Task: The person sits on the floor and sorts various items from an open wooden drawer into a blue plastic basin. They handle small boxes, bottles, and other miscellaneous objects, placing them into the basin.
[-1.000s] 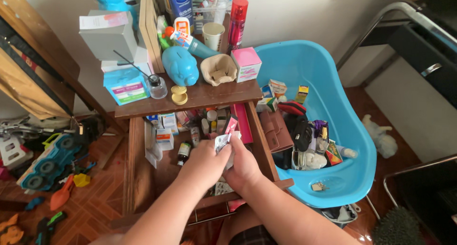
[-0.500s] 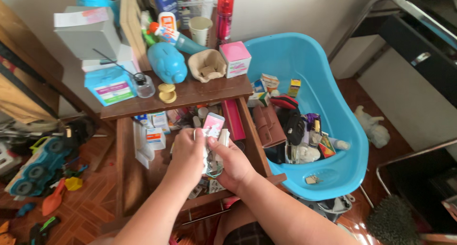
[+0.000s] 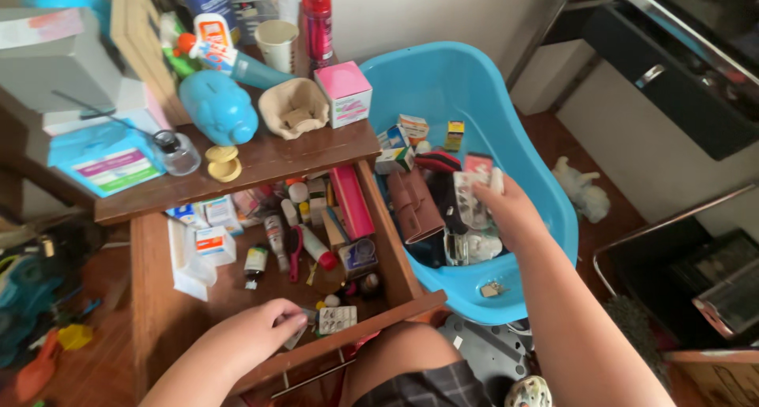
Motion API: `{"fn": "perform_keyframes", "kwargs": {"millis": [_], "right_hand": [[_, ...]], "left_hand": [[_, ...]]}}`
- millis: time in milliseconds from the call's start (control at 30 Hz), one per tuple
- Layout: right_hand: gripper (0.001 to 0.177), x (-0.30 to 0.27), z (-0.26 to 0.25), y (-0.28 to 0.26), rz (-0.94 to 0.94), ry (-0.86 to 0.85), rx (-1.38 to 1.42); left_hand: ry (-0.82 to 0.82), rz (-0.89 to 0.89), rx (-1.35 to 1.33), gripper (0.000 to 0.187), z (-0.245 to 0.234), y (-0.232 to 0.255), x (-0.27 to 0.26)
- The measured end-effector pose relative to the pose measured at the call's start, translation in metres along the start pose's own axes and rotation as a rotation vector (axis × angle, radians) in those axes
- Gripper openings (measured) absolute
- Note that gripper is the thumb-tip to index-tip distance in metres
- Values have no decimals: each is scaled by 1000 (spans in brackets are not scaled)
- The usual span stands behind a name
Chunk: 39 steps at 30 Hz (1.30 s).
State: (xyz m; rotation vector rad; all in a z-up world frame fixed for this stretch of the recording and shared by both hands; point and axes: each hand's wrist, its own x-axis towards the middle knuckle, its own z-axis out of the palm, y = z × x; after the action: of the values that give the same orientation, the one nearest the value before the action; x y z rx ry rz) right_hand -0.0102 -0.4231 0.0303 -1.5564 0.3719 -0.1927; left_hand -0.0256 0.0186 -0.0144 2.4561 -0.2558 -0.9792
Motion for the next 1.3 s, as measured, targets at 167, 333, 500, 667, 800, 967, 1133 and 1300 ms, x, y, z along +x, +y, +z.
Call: {"fn": "perform_keyframes", "kwargs": {"millis": [167,333,500,667,800,967,1133,1300], "right_hand": [[46,9,-48,61,123,279,-145],[57,11,-60,92,184,368,-323],[73,6,-45,97,122,401,-494],[67,-6,-32,75,-205,526,-814],[57,-37,-5,45,-369,584,-841],[45,-84,48,-3,-643,335,-675],[33,-122,88,-17,-789,142,-396],[23,-129,101,-21,-809,120,-312]], "left_hand": [[-78,-22,90,44,14,-27,24],[-281,-17,103,49,8,-39,40],[-293,-81,52,51,1,-23,24],[-126,19,309,67,-19,29,1],[32,72,429,74,-32,74,10],[68,69,301,74,-20,122,42],[29,45,435,86,-2,127,50],[-19,60,466,108,-1,120,47]]}}
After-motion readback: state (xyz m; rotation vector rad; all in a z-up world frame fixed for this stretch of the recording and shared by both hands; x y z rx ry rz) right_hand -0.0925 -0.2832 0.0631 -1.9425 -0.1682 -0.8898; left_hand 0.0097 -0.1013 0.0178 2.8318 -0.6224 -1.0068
